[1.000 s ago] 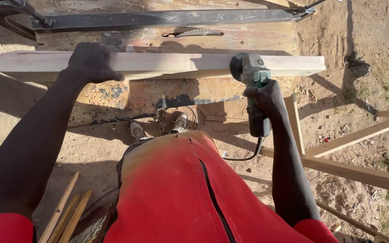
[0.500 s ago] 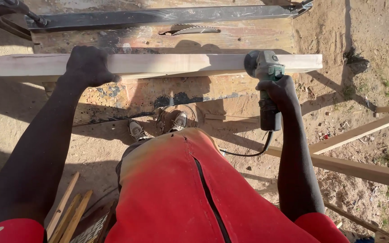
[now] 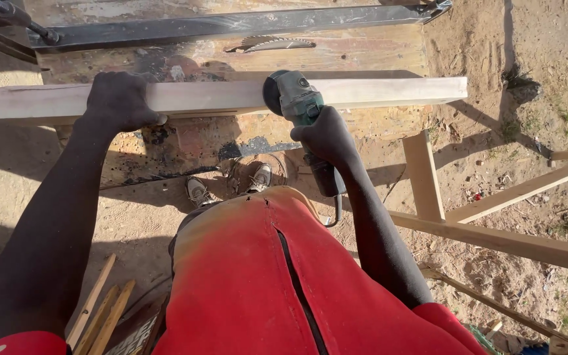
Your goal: A person uses an angle grinder with a sanding attachment to smooth the surface and edges of a wooden plank on a workbench.
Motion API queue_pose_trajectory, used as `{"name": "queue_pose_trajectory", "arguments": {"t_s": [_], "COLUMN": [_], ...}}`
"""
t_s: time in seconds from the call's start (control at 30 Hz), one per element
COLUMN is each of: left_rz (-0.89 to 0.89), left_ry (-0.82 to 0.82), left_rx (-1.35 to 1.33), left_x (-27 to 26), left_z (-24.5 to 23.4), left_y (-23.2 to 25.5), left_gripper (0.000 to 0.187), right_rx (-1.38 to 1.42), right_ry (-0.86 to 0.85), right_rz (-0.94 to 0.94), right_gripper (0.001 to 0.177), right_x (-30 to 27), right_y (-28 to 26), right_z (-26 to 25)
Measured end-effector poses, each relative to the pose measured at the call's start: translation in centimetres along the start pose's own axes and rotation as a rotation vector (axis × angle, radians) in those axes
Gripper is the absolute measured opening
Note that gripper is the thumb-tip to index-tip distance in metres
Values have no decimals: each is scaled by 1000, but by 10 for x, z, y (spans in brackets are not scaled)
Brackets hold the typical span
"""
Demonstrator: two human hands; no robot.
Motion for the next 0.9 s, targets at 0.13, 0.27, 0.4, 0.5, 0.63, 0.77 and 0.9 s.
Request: {"name": "queue_pose_trajectory", "arguments": {"t_s": [0.13, 0.27, 0.4, 0.5, 0.63, 0.77, 0.9], "left_rz": [-40, -73, -81, -35, -41, -118, -82], "left_ry": [6, -30, -190, -233, -299, -349, -361], "left_rx": [-64, -137, -286, -384, -406, -461, -476], "left_x": [-2, 5, 20, 42, 53, 48, 63], "left_z": [-14, -17, -36, -24, -27, -40, -29], "left_y": [7, 0, 13, 0, 1, 15, 2], "left_gripper": [57, 61, 47, 46, 41, 39, 40], "right_rx": [45, 241, 479, 489, 431, 370, 255], "right_ry": [80, 285, 385, 393, 386, 423, 379], "right_rz": [35, 118, 244, 174, 126, -163, -319], "right_gripper": [30, 27, 16, 21, 14, 29, 47], "right_x": [1, 6, -5, 14, 22, 37, 42], "right_y": [41, 114, 137, 150, 112, 76, 40], "right_z": [-27, -60, -81, -65, -35, 1, 29]}}
Point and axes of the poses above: each hand's wrist, its own x-axis towards the middle knuckle, its own z-axis out of the palm, y = z × x, the point moved 6 cm from there along x, towards the middle knuckle, and after that the axes turned 15 degrees about -x, right-handed, at the moved point
